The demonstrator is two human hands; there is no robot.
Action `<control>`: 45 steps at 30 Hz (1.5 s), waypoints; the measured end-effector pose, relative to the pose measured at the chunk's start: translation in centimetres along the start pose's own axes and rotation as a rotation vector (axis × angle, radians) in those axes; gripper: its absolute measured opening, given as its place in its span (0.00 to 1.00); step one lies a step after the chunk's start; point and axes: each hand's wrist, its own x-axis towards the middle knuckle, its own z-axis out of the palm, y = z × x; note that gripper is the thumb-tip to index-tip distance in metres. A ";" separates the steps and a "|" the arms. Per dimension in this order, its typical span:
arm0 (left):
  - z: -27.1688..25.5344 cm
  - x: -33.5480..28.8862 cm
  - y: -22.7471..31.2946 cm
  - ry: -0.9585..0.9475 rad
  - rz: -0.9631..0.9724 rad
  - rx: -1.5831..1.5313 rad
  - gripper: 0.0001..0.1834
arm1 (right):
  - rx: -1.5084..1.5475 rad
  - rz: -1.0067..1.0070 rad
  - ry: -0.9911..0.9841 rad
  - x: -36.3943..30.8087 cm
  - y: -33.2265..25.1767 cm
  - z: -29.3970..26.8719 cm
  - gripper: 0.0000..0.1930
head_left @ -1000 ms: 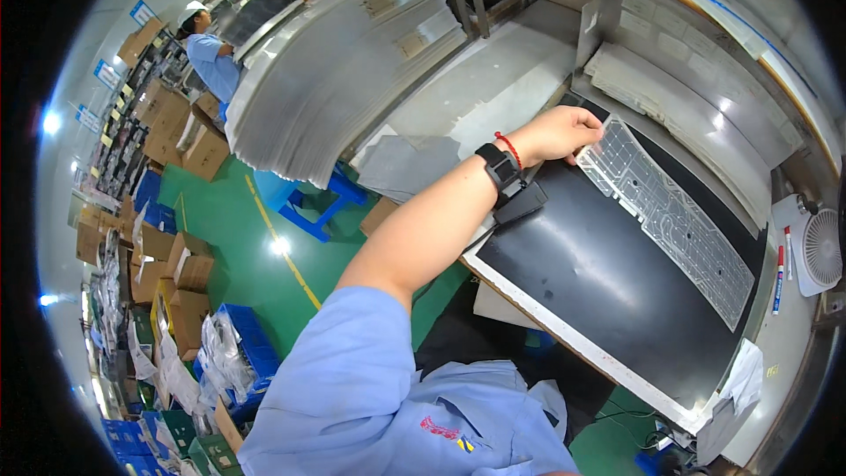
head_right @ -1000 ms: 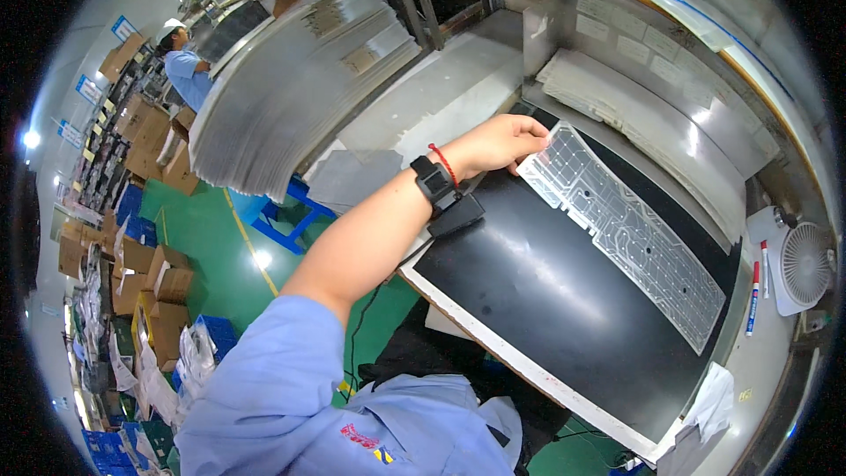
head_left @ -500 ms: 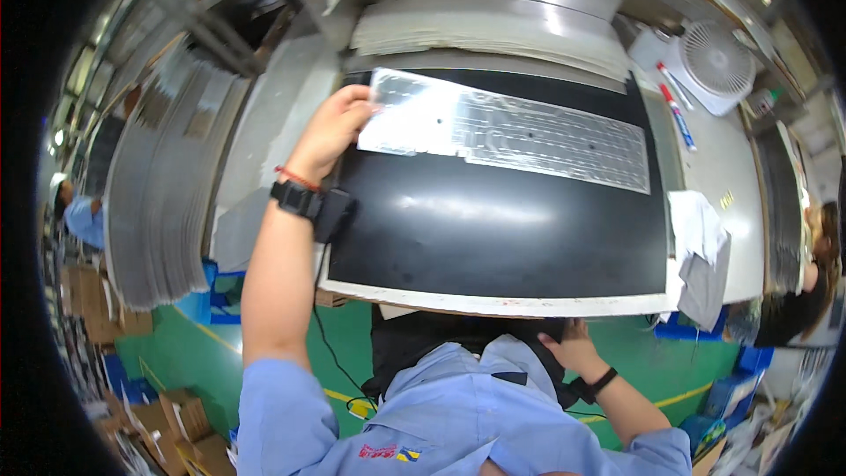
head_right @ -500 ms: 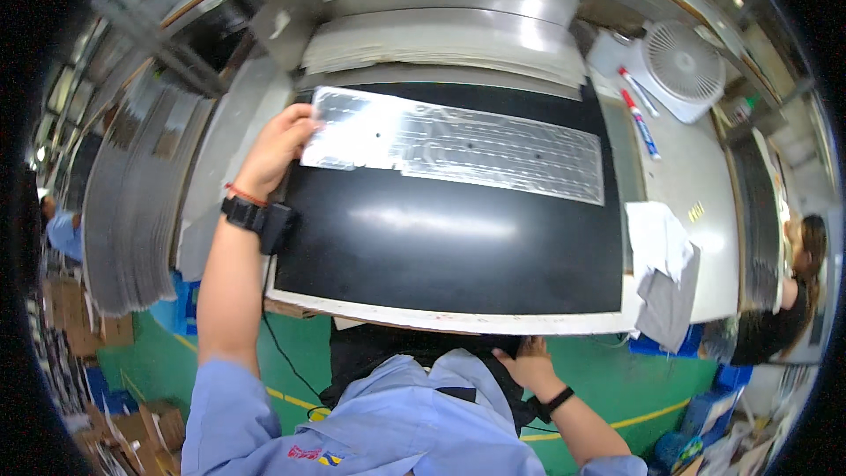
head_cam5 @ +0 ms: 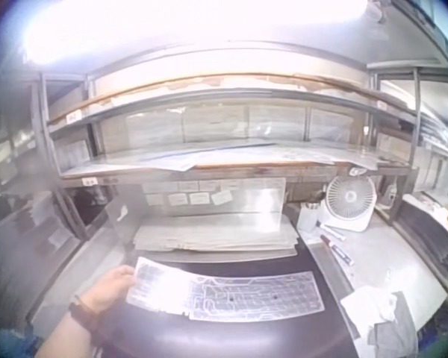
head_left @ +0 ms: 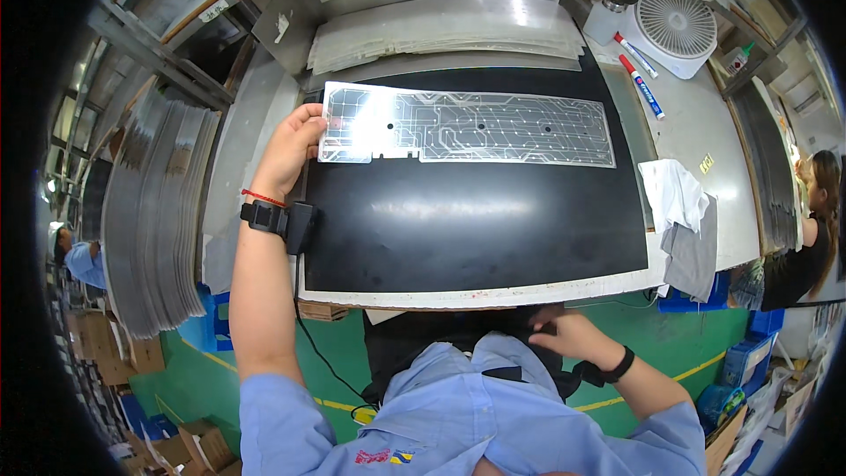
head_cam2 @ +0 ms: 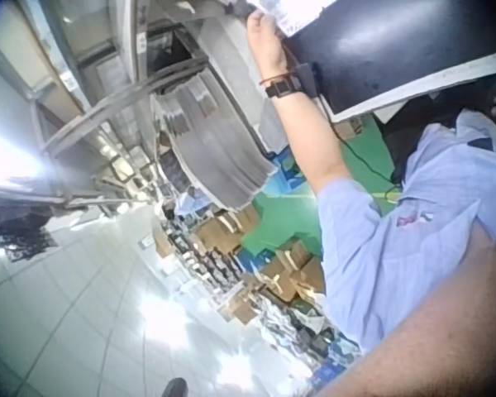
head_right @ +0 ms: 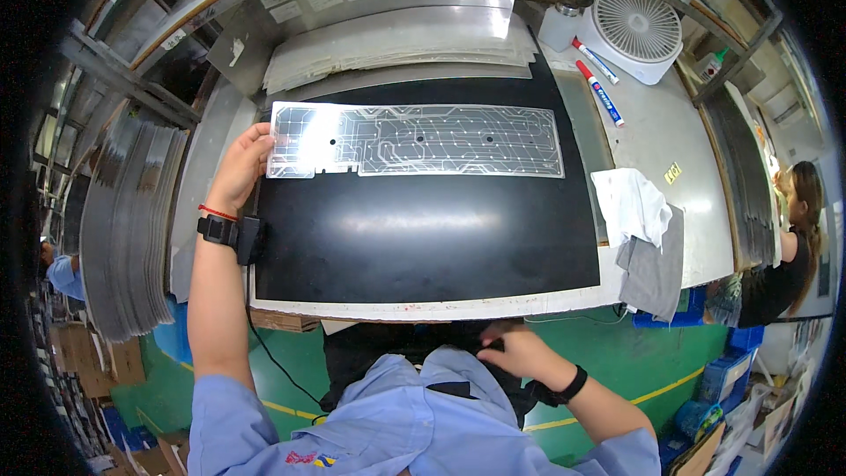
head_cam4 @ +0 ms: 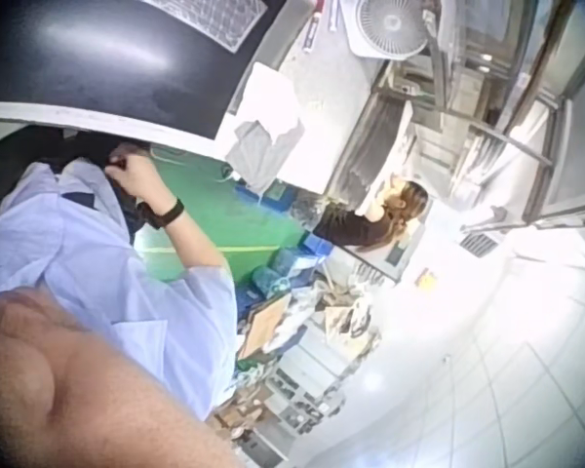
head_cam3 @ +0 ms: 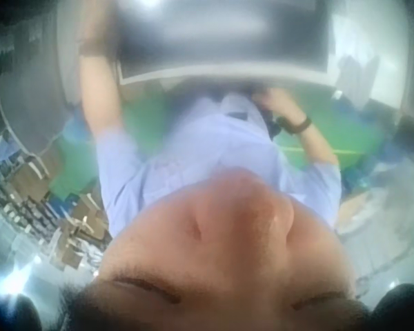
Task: The recorder is inspecting and cleaning transparent keyboard membrane layers at a workstation.
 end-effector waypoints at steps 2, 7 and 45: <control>0.5 0.2 0.6 0.004 0.001 0.020 0.08 | 0.033 -0.386 -0.107 -2.0 -4.1 -1.5 0.10; -1.0 0.5 2.2 -0.007 0.046 0.070 0.07 | -0.009 -0.878 -0.038 -5.4 -13.9 -9.7 0.09; -2.8 4.5 -0.8 0.042 0.211 -0.065 0.09 | 0.616 -0.605 0.845 10.4 -8.3 -25.6 0.10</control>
